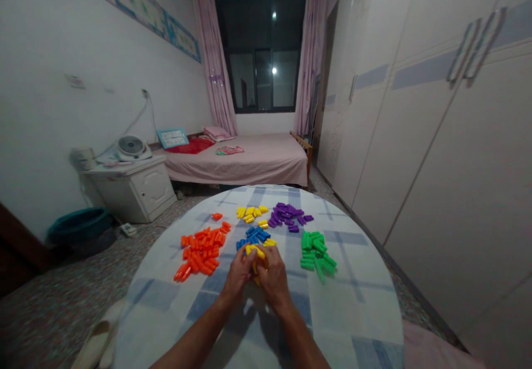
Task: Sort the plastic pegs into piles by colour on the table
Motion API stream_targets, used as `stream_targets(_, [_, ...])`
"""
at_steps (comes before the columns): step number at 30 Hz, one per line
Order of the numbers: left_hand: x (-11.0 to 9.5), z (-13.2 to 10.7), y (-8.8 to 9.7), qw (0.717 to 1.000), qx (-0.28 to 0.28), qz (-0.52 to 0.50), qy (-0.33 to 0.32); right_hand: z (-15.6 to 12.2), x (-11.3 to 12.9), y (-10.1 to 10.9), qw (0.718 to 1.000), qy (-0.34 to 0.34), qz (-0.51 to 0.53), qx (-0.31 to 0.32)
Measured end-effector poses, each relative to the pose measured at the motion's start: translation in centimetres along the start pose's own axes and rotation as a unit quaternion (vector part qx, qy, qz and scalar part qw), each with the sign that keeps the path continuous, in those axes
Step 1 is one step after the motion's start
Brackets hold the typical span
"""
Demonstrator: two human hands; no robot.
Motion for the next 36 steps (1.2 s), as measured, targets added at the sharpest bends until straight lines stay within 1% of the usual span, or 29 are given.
stream_targets(3, [-0.8, 0.1, 1.9, 0.995, -0.018, -0.1, 0.013, 0.5, 0.6, -2.3, 0.998, 0.001, -0.036, 0.046])
stream_targets(5, [-1.1, 0.2, 3.5, 0.983, -0.025, -0.173, 0.047, 0.4, 0.3, -4.1, 0.997, -0.004, -0.062, 0.051])
stream_targets(6, [-1.3, 0.3, 4.2, 0.975, -0.025, -0.208, 0.071, 0.2, 0.1, -5.0, 0.997, -0.006, -0.077, 0.03])
stream_targets(8, [-2.0, 0.5, 5.5, 0.959, -0.028, -0.261, 0.103, -0.5, -0.3, -6.7, 0.993, -0.001, -0.108, -0.036])
stream_targets(10, [-3.1, 1.0, 6.5, 0.953, -0.04, -0.28, 0.106, -1.4, -0.5, -8.0, 0.987, 0.022, -0.142, -0.076])
stream_targets(12, [-4.3, 1.9, 7.2, 0.96, -0.05, -0.26, 0.089, -2.1, -0.5, -8.7, 0.98, 0.056, -0.164, -0.093])
stream_targets(14, [-5.3, 3.5, 7.6, 0.977, -0.051, -0.196, 0.065, -2.6, -0.6, -9.0, 0.978, 0.098, -0.168, -0.076])
stream_targets(15, [-5.6, 4.5, 7.8, 0.987, -0.057, -0.145, 0.049, -2.7, -0.7, -9.1, 0.979, 0.117, -0.159, -0.058])
stream_targets(17, [-5.8, 7.1, 8.1, 0.996, -0.083, -0.013, 0.02, -2.7, -1.4, -9.5, 0.981, 0.148, -0.128, -0.01])
stream_targets(18, [-5.8, 8.6, 8.4, 0.993, -0.104, 0.062, 0.014, -2.5, -1.9, -9.9, 0.98, 0.162, -0.112, 0.014])
stream_targets(20, [-5.6, 11.7, 8.8, 0.971, -0.116, 0.208, 0.006, -2.2, -3.2, -11.0, 0.973, 0.197, -0.103, 0.056])
stream_targets(22, [-5.4, 14.7, 9.1, 0.926, -0.119, 0.357, -0.01, -2.0, -4.6, -12.3, 0.964, 0.223, -0.126, 0.072])
stream_targets(24, [-5.3, 17.2, 9.2, 0.881, -0.115, 0.458, -0.012, -1.8, -5.8, -13.5, 0.959, 0.233, -0.148, 0.067])
stream_targets(27, [-5.2, 19.9, 9.2, 0.858, -0.09, 0.505, -0.006, -1.9, -6.7, -14.4, 0.958, 0.219, -0.169, 0.073])
stream_targets(28, [-5.2, 20.5, 9.2, 0.853, -0.077, 0.516, -0.004, -2.0, -6.8, -14.6, 0.958, 0.214, -0.173, 0.077])
stream_targets(30, [-5.1, 21.2, 9.0, 0.834, -0.054, 0.549, -0.007, -2.0, -6.6, -14.6, 0.959, 0.216, -0.17, 0.07])
stream_targets(32, [-4.8, 21.4, 8.7, 0.814, -0.042, 0.578, -0.025, -2.0, -6.5, -14.5, 0.959, 0.226, -0.163, 0.053])
stream_targets(34, [-4.3, 21.0, 8.2, 0.802, -0.035, 0.594, -0.05, -1.9, -6.5, -14.6, 0.958, 0.226, -0.166, 0.054])
stream_targets(36, [-3.6, 20.2, 7.5, 0.797, 0.003, 0.599, -0.07, -1.8, -6.7, -14.8, 0.957, 0.223, -0.174, 0.069])
Point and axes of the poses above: each hand's wrist, its own z-axis towards the middle knuckle, its own y-axis out of the back of the hand, x = y × z, the point moved 1 cm from there along z, towards the middle knuckle, and after that the axes turned 13 degrees about x, right-handed, at the moved point
